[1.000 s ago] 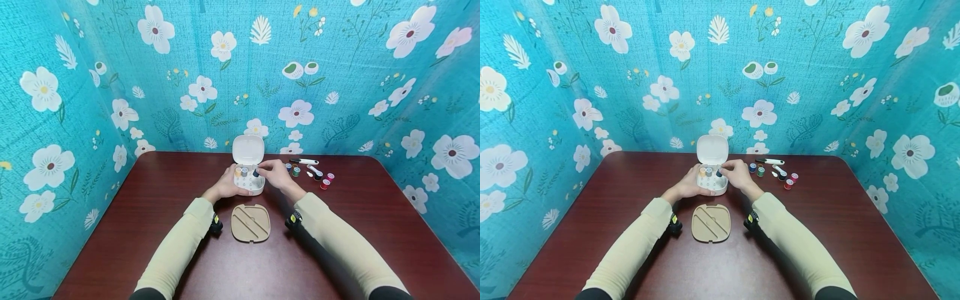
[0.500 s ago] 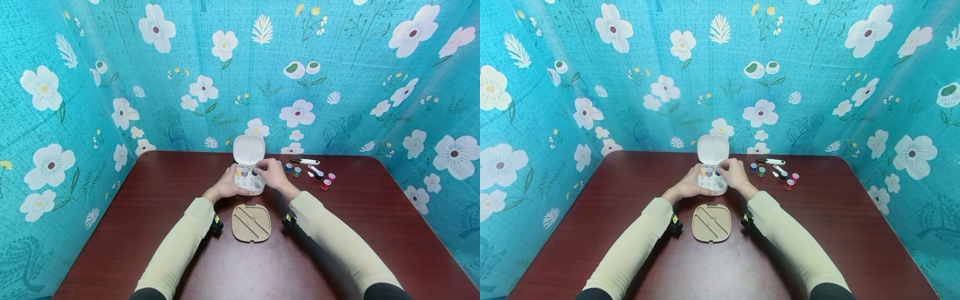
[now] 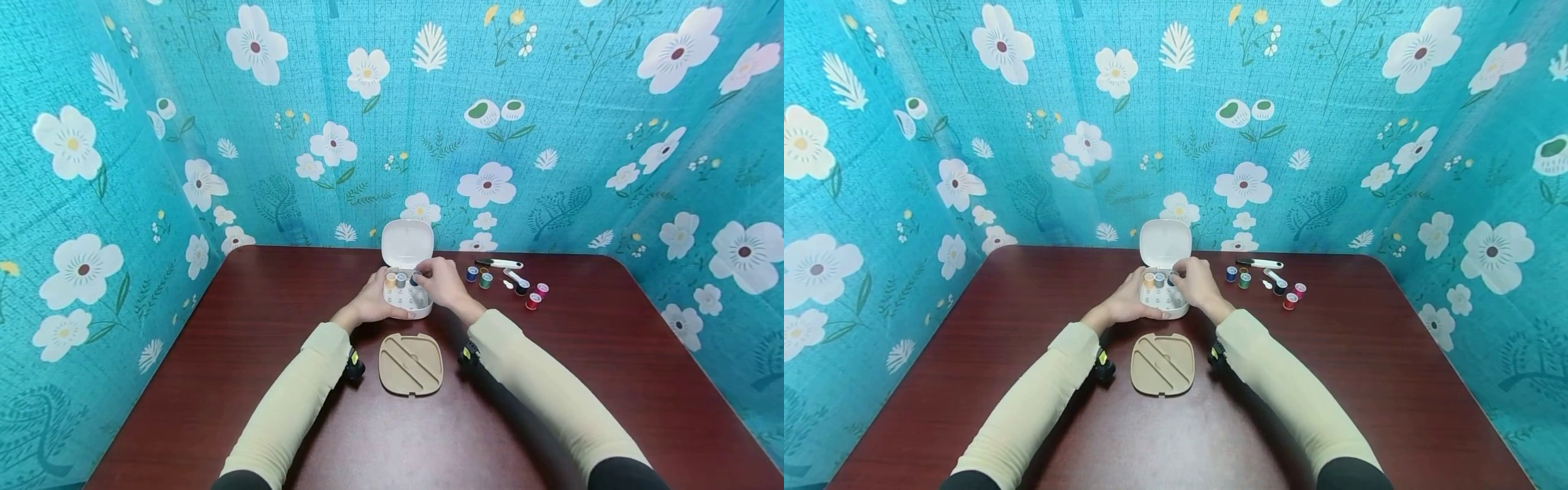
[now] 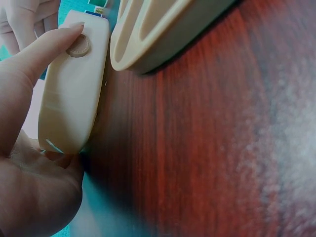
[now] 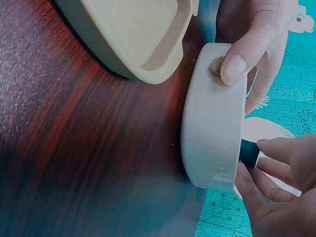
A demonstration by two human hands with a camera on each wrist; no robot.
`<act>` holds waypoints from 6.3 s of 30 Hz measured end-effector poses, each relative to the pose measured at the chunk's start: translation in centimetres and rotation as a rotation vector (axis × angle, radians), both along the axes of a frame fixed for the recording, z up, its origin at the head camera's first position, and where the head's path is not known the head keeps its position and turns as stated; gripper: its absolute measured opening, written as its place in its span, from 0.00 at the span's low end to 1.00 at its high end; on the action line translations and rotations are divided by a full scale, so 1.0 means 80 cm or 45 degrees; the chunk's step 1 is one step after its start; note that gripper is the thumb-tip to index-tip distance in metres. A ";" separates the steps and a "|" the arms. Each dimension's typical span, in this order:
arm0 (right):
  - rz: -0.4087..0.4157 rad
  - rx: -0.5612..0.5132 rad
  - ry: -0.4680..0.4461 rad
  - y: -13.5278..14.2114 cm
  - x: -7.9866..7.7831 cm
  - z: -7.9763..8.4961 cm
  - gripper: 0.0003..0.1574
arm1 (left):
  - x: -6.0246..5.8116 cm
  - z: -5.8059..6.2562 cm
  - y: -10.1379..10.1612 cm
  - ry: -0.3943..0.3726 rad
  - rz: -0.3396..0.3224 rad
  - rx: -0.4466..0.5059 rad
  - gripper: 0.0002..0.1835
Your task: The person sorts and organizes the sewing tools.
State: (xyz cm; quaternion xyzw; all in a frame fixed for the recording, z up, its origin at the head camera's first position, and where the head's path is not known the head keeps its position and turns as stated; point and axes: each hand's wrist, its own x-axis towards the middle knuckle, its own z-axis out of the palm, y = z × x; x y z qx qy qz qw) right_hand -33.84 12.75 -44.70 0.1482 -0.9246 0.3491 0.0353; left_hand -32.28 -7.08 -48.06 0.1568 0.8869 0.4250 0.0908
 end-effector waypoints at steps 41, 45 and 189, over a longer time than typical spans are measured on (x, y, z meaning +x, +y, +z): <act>-0.059 0.119 -0.003 -0.019 -0.006 -0.009 0.10 | -0.001 0.002 -0.001 -0.035 0.006 0.054 0.62; -0.072 0.135 0.006 -0.021 -0.006 -0.011 0.09 | 0.000 0.001 0.000 -0.031 0.009 0.051 0.62; -0.241 0.190 0.019 0.157 0.031 -0.017 0.24 | 0.001 0.000 0.002 -0.039 0.032 0.032 0.65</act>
